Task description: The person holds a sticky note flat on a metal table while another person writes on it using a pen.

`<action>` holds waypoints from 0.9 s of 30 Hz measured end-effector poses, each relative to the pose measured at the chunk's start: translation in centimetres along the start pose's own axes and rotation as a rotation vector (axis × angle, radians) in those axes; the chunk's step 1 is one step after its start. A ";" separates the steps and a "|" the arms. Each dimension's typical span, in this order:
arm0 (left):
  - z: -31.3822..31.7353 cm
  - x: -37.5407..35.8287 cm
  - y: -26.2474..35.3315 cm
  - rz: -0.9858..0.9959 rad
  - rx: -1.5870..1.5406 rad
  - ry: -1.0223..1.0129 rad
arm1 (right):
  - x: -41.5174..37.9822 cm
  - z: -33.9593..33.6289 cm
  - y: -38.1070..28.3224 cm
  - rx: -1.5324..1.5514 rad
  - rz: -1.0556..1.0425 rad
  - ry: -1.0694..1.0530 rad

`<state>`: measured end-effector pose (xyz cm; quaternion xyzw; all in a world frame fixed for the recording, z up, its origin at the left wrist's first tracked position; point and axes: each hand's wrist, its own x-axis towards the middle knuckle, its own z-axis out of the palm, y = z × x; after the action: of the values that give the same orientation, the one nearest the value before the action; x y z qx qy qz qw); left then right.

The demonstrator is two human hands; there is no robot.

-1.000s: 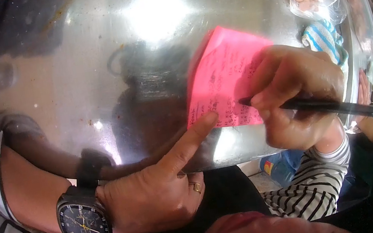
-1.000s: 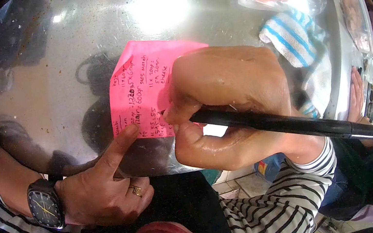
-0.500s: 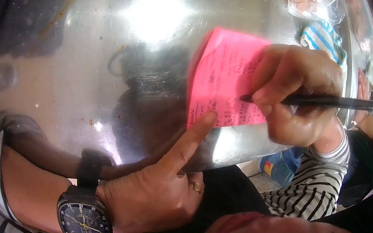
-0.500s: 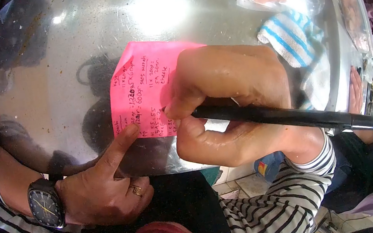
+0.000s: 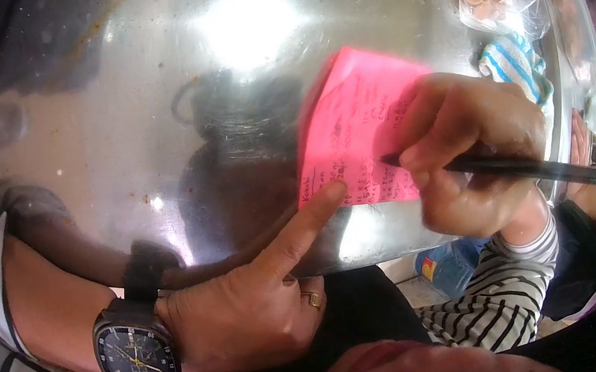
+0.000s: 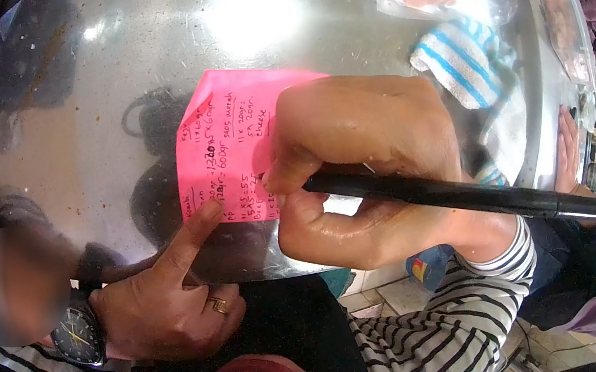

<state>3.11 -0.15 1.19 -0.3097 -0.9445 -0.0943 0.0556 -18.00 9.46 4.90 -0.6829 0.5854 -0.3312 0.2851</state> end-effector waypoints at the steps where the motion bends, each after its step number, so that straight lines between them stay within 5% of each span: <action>1: 0.0 0.0 0.0 0.009 0.021 -0.009 | 0.0 0.0 0.0 -0.010 0.010 -0.005; 8: -0.2 -0.2 -0.1 0.037 -0.128 -0.048 | -0.2 1.1 0.9 -0.080 -0.106 0.147; 9: 0.0 -0.3 0.1 0.033 -0.087 -0.051 | -0.2 0.4 0.2 0.060 0.057 0.033; 10: 0.2 -0.5 0.1 0.034 -0.046 -0.050 | -0.2 0.4 -0.1 -0.056 0.074 0.077; 13: 0.6 -0.1 0.4 -0.091 -0.212 0.069 | -0.4 0.6 -0.5 0.228 0.182 0.080; 16: 0.4 -0.4 0.8 -0.057 -0.088 -0.093 | -0.7 1.4 -0.2 0.332 0.133 0.173; 27: 1.0 0.4 1.1 -0.108 -0.010 -0.033 | -0.8 1.5 0.4 0.469 0.164 0.186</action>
<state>3.41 1.15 0.45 -0.2600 -0.9602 -0.0968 0.0332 -17.16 10.20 3.59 -0.5151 0.5696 -0.4950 0.4065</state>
